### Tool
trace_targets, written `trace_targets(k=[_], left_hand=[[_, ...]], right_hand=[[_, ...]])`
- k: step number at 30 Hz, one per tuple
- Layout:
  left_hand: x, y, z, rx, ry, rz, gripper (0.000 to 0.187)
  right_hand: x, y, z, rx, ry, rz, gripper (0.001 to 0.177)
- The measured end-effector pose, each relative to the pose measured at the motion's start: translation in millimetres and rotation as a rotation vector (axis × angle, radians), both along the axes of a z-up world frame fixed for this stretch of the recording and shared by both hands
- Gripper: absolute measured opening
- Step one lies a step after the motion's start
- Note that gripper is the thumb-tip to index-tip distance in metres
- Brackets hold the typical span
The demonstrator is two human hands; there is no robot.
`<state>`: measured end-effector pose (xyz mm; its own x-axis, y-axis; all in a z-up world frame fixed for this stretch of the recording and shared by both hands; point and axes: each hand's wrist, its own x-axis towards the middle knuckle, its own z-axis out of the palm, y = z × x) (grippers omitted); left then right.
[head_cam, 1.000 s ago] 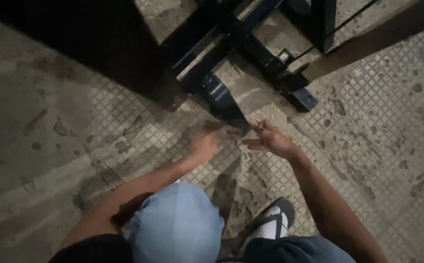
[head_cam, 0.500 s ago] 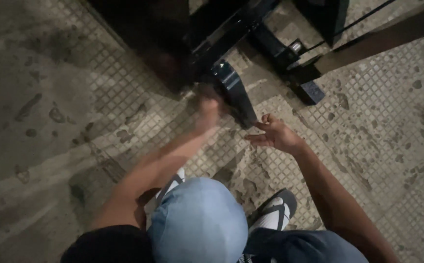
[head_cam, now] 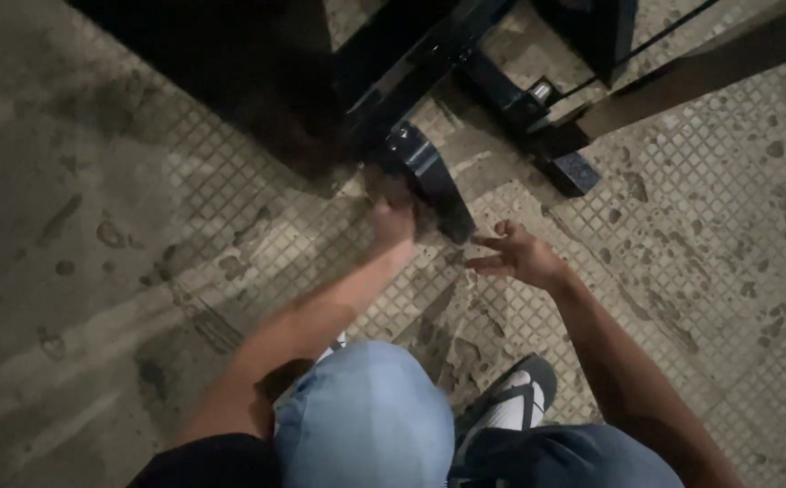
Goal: Cleaning a weight machine and cable station with a cloth.
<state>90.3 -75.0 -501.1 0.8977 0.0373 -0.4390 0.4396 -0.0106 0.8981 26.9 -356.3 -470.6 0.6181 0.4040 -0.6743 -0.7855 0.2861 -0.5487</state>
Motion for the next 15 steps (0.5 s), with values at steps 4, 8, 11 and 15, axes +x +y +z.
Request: trace_targets(k=[4,8,11,15], left_hand=[[-16.6,-13.2,-30.4,0.118,-0.064,0.056,0.033],[-22.9,3.1,-95.3,0.238,-0.077,0.097,0.032],[6.6,14.8,-106.5,0.317,-0.125,0.12,0.032],[51.9,47.5,-164.3,0.431,-0.19,0.157,0.032]], right_hand=[[19.2,-1.9,-8.6,0.239,-0.03,-0.041,0.016],[-0.9,9.8,-1.0,0.188,-0.104,0.016,0.017],[-5.1,3.1,-6.1,0.133,-0.092,0.02,0.023],[1.2,-8.3,-22.2,0.274,-0.011,-0.01,0.015]])
